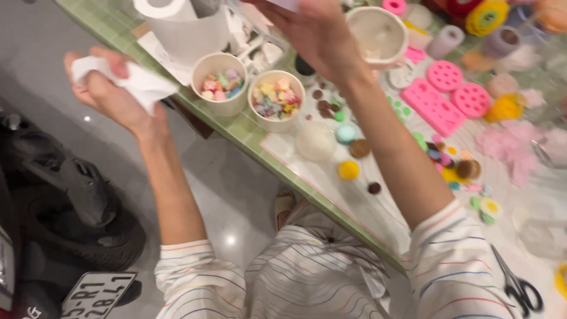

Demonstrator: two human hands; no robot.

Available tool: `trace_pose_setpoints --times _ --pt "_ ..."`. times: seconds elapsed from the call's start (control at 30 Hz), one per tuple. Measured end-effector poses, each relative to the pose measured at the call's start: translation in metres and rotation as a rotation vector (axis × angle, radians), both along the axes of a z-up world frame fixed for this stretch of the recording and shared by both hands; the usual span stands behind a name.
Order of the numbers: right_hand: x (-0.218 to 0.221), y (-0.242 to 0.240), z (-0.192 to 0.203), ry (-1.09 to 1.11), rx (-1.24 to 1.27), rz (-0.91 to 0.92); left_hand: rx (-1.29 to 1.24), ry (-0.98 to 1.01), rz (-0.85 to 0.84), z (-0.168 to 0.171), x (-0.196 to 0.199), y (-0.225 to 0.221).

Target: Cleaning and finishing a decorative wax candle by wiping off excess wax with a tissue.

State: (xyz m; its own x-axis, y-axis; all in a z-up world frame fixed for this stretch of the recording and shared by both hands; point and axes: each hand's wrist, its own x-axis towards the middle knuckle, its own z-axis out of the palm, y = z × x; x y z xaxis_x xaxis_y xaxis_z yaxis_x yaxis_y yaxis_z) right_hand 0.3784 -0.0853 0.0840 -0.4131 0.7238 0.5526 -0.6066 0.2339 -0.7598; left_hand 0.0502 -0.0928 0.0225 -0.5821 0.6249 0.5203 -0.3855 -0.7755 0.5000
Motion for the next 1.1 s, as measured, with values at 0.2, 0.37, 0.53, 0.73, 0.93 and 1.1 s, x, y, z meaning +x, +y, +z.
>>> trace_pose_setpoints --times 0.2,0.37,0.53,0.73,0.93,1.1 --pt "0.127 -0.166 0.016 -0.065 0.02 -0.061 0.049 -0.067 -0.579 0.047 0.164 -0.131" --pt "0.205 -0.286 0.008 0.008 0.015 -0.239 -0.286 0.123 -0.795 0.037 0.284 -0.236" --pt "0.258 -0.389 0.011 -0.017 -0.056 -0.474 0.031 0.57 -0.831 0.041 0.369 -0.306" --pt "0.276 -0.462 0.006 -0.035 -0.142 -0.916 -0.035 0.242 -1.196 0.051 0.474 -0.338" --pt "0.286 -0.475 -0.004 0.108 -0.195 -1.094 -0.064 0.249 -1.322 0.03 0.545 -0.345" --pt "0.291 -0.468 -0.001 0.174 -0.254 -1.192 0.021 0.299 -1.215 0.027 0.566 -0.336"
